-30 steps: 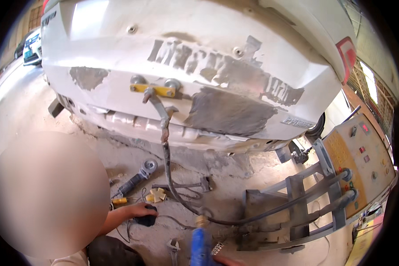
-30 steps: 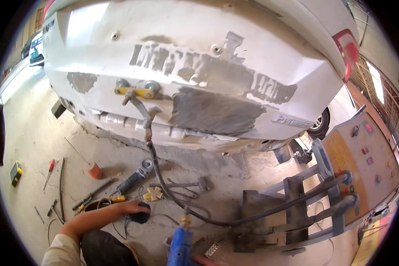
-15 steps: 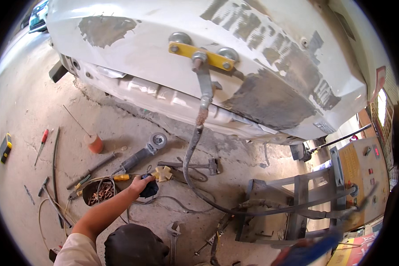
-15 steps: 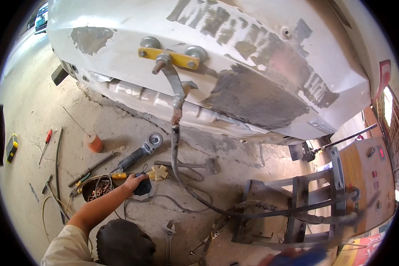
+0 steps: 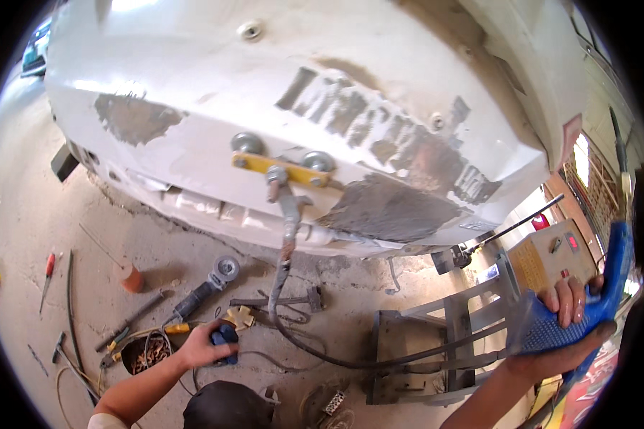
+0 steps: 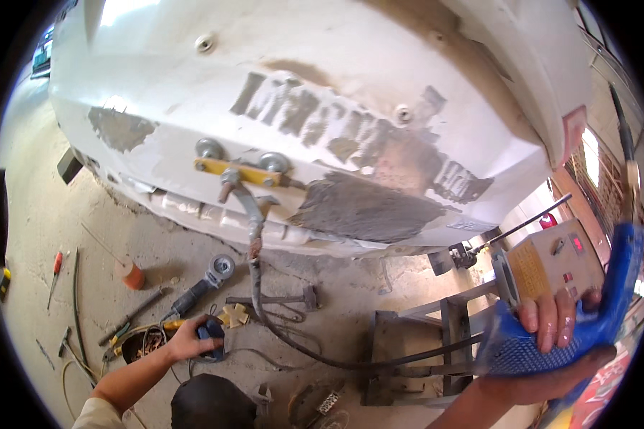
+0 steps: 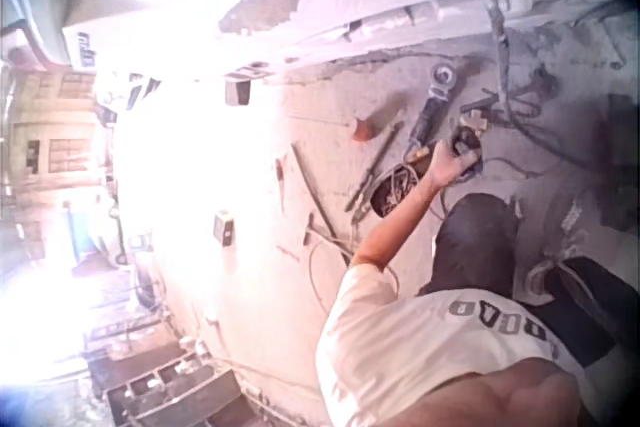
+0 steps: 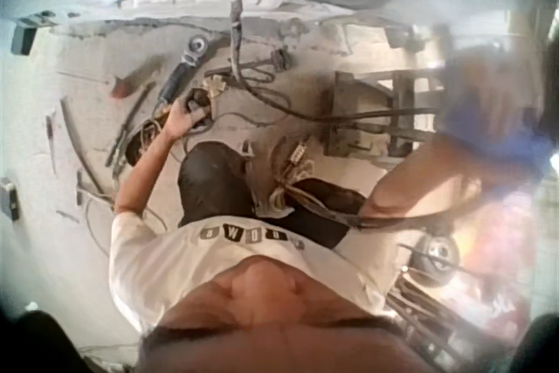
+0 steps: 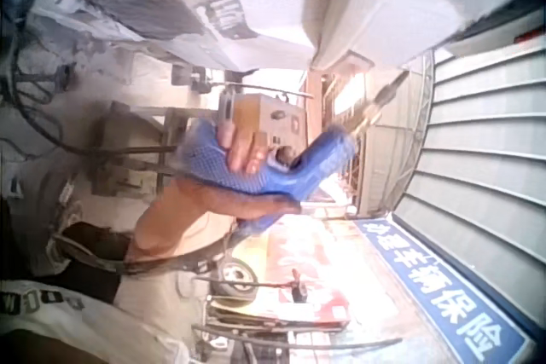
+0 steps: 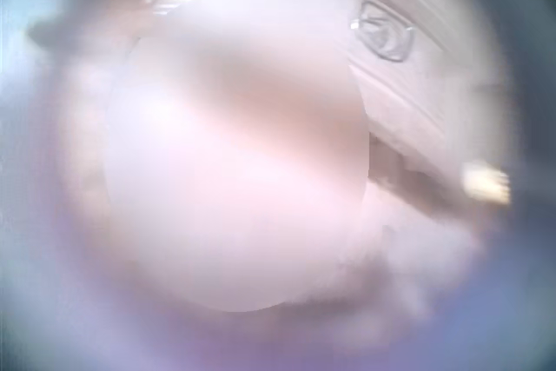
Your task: The person uses a blowtorch to heat a section of a white car bumper and wipes the area with a cloth. They then use a hammer and a metal bar to tap and shape the heated metal surface.
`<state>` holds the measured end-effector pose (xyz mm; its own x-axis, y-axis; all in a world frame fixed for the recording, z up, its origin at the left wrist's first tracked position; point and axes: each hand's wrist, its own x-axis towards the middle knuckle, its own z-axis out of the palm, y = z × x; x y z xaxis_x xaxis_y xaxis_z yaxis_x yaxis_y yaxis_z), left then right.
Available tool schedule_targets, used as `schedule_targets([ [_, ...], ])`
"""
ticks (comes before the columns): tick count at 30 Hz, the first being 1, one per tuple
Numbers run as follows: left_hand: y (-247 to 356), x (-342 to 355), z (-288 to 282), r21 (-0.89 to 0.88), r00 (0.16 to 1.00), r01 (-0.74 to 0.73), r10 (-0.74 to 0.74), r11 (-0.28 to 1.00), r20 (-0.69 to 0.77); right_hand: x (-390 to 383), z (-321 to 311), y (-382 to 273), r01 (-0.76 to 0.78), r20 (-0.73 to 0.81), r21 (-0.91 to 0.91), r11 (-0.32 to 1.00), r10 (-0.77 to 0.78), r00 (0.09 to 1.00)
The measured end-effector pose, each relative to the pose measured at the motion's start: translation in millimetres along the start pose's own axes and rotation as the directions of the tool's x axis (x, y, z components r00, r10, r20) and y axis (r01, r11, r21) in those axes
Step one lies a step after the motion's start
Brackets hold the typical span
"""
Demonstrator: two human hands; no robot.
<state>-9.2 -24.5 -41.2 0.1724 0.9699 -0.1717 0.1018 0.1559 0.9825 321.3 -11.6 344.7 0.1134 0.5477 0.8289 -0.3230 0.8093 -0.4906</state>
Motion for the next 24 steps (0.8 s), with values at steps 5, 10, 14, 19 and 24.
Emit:
schedule_targets([
  [5,118.1,5.8,51.7,0.519,0.839,-0.473,0.545,0.712,0.018,-6.5,-3.5,13.7,-0.201,0.191,0.328,0.923,0.144,0.971],
  [10,186.7,49.2,103.4,0.742,0.436,-0.627,0.896,0.236,0.084,-17.2,-33.3,19.0,-0.213,0.201,0.418,0.883,0.139,0.97],
  [14,251.6,108.3,123.0,0.876,-0.002,-0.47,0.992,0.111,-0.127,-23.0,-61.3,22.1,-0.164,0.2,0.446,0.88,0.081,0.977],
  [19,272.6,172.8,156.2,0.961,-0.133,-0.267,0.985,0.07,-0.108,-21.5,-106.2,38.3,-0.117,0.179,0.491,0.863,0.031,0.983],
  [24,199.0,176.1,160.5,0.953,0.129,-0.27,0.975,-0.14,0.18,-25.5,-142.0,55.8,-0.284,0.226,0.506,0.814,0.192,0.955],
])
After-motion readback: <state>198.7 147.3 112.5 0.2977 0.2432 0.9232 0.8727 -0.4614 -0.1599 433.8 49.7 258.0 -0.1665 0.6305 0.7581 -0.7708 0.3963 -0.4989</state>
